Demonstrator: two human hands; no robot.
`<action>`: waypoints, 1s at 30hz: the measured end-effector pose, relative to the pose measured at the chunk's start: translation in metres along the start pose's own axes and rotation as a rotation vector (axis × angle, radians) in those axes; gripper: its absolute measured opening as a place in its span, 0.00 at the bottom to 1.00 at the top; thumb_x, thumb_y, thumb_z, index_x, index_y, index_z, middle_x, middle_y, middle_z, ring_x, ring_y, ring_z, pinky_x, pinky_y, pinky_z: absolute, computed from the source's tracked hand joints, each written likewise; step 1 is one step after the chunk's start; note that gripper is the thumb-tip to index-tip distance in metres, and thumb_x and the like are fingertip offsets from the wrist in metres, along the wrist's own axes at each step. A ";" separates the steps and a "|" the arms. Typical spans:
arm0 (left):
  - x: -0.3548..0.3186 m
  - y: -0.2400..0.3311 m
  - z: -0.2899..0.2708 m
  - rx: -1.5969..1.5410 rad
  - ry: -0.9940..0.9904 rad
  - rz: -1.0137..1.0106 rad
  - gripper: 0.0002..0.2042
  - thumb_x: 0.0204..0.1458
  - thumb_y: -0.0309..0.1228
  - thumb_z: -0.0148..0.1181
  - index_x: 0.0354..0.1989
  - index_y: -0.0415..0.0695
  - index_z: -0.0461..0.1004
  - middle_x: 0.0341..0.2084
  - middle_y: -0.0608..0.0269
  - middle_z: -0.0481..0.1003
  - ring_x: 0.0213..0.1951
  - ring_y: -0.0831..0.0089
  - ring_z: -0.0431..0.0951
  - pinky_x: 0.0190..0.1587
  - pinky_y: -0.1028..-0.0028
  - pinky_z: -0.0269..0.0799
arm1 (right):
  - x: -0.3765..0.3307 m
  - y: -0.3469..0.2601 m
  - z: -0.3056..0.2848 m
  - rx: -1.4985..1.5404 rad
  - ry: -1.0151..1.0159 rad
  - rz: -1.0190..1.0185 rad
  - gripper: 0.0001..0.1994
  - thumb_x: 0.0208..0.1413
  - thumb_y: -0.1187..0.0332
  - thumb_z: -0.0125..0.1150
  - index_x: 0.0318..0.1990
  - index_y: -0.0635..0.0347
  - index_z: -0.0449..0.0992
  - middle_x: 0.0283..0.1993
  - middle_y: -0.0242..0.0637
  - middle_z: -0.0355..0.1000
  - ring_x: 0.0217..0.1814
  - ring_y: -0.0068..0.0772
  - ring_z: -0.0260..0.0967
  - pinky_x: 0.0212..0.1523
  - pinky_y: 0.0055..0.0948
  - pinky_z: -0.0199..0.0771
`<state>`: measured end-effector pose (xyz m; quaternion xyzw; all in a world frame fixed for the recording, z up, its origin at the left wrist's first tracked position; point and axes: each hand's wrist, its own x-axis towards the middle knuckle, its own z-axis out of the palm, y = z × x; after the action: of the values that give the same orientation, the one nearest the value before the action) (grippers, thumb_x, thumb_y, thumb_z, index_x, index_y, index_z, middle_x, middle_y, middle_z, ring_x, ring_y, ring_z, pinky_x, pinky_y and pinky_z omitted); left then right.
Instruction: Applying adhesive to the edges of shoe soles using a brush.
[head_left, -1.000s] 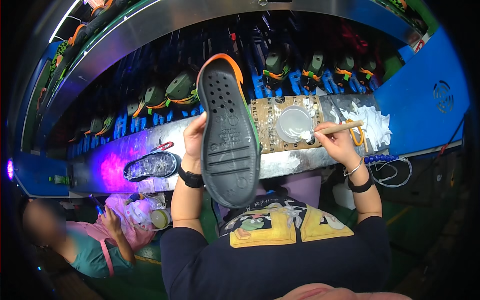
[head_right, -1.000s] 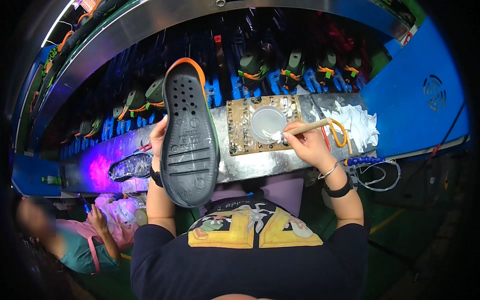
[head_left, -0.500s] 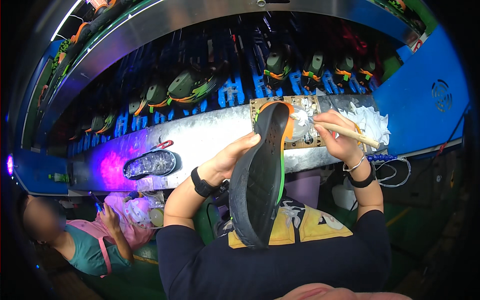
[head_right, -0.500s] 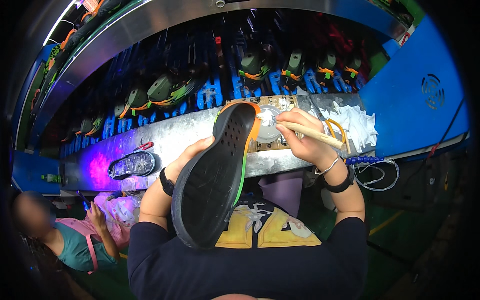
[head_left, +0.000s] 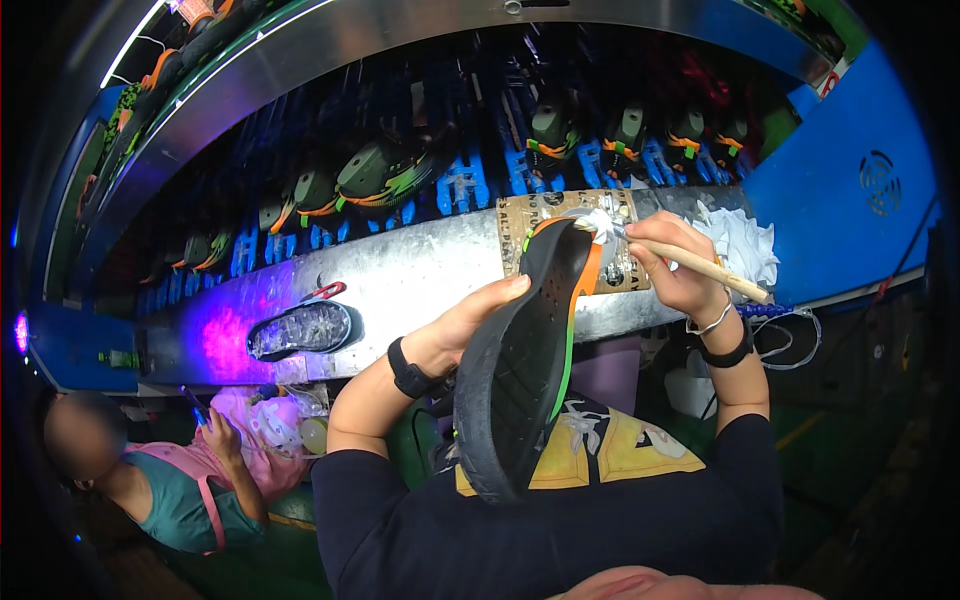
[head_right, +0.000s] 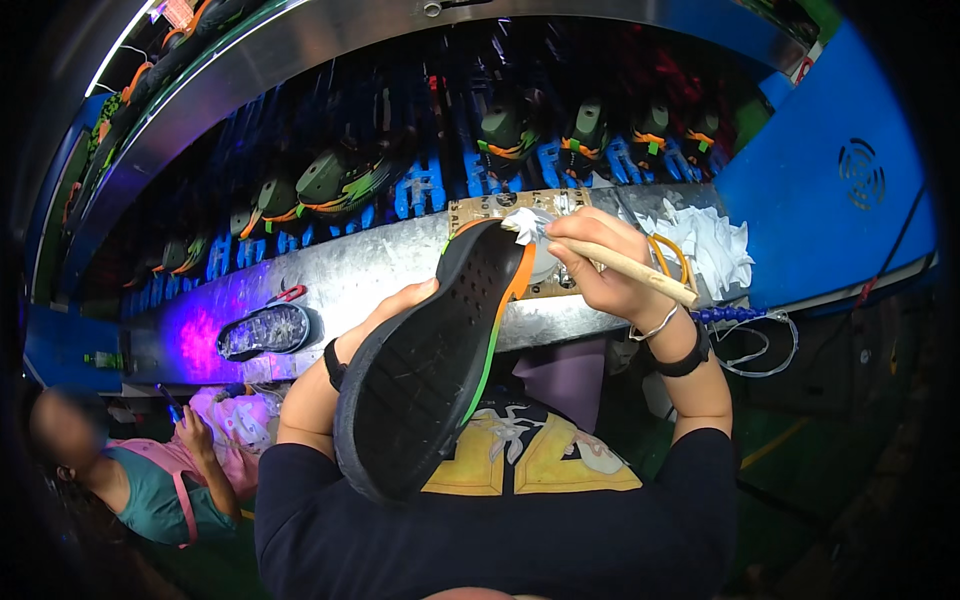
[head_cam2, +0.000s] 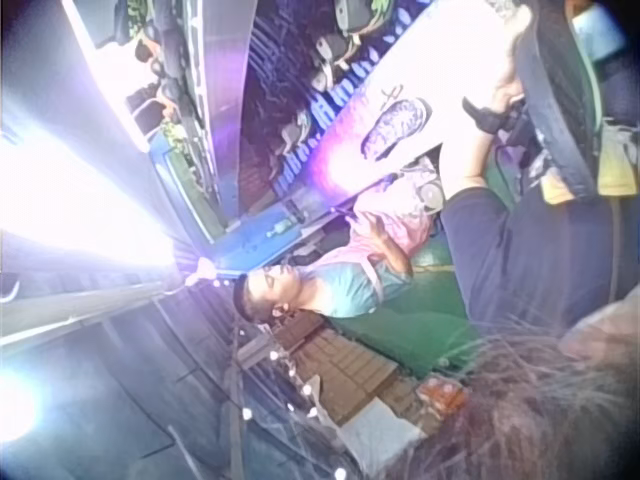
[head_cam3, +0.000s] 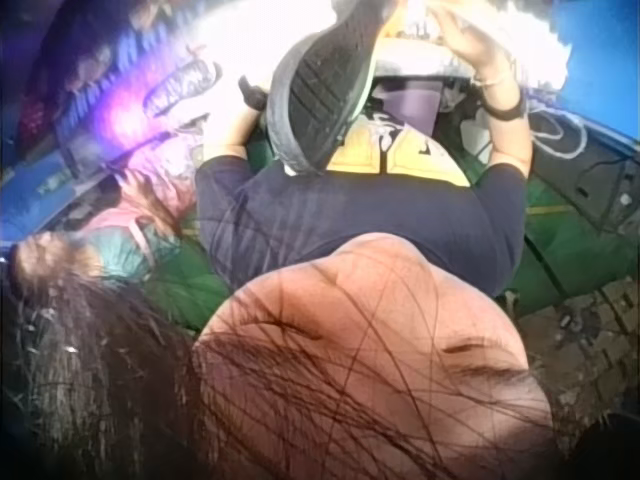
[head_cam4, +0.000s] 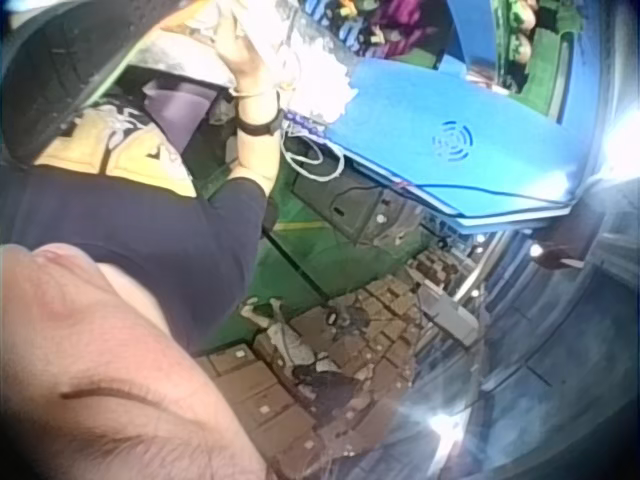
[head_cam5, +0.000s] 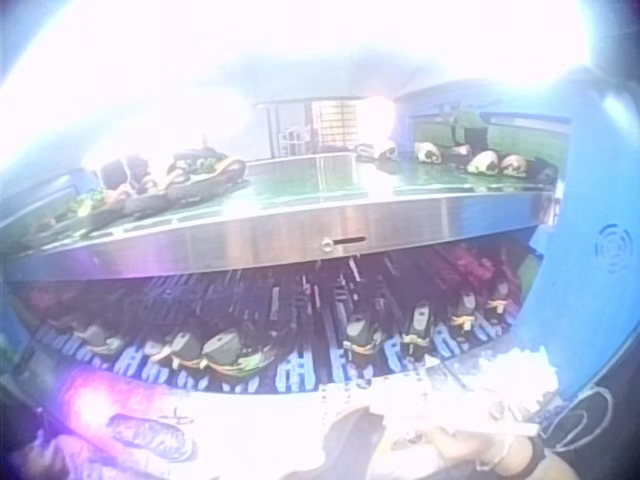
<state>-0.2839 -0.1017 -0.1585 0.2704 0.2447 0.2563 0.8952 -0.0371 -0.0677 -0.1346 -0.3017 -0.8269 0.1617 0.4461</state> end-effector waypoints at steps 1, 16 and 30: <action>0.001 0.001 -0.002 0.014 -0.028 0.015 0.24 0.51 0.45 0.46 0.48 0.36 0.61 0.37 0.56 0.70 0.37 0.74 0.73 0.39 0.77 0.71 | -0.003 0.003 0.000 -0.004 0.011 0.008 0.05 0.44 0.78 0.57 0.31 0.66 0.71 0.26 0.40 0.68 0.23 0.31 0.64 0.24 0.22 0.64; 0.020 0.010 0.000 0.375 0.027 0.210 0.37 0.45 0.45 0.52 0.59 0.40 0.43 0.36 0.60 0.67 0.33 0.78 0.73 0.28 0.83 0.69 | -0.029 -0.003 0.002 0.294 0.028 0.352 0.04 0.44 0.77 0.55 0.30 0.65 0.71 0.27 0.33 0.68 0.25 0.17 0.61 0.24 0.15 0.60; 0.025 0.020 0.007 0.462 0.063 0.233 0.43 0.44 0.41 0.56 0.60 0.38 0.33 0.34 0.53 0.69 0.31 0.73 0.73 0.25 0.78 0.69 | -0.004 -0.009 0.007 -0.092 0.109 -0.039 0.03 0.39 0.81 0.56 0.25 0.67 0.69 0.24 0.41 0.68 0.20 0.33 0.65 0.20 0.23 0.64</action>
<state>-0.2676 -0.0750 -0.1484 0.4859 0.2917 0.3031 0.7661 -0.0443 -0.0769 -0.1357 -0.3142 -0.8136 0.0980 0.4793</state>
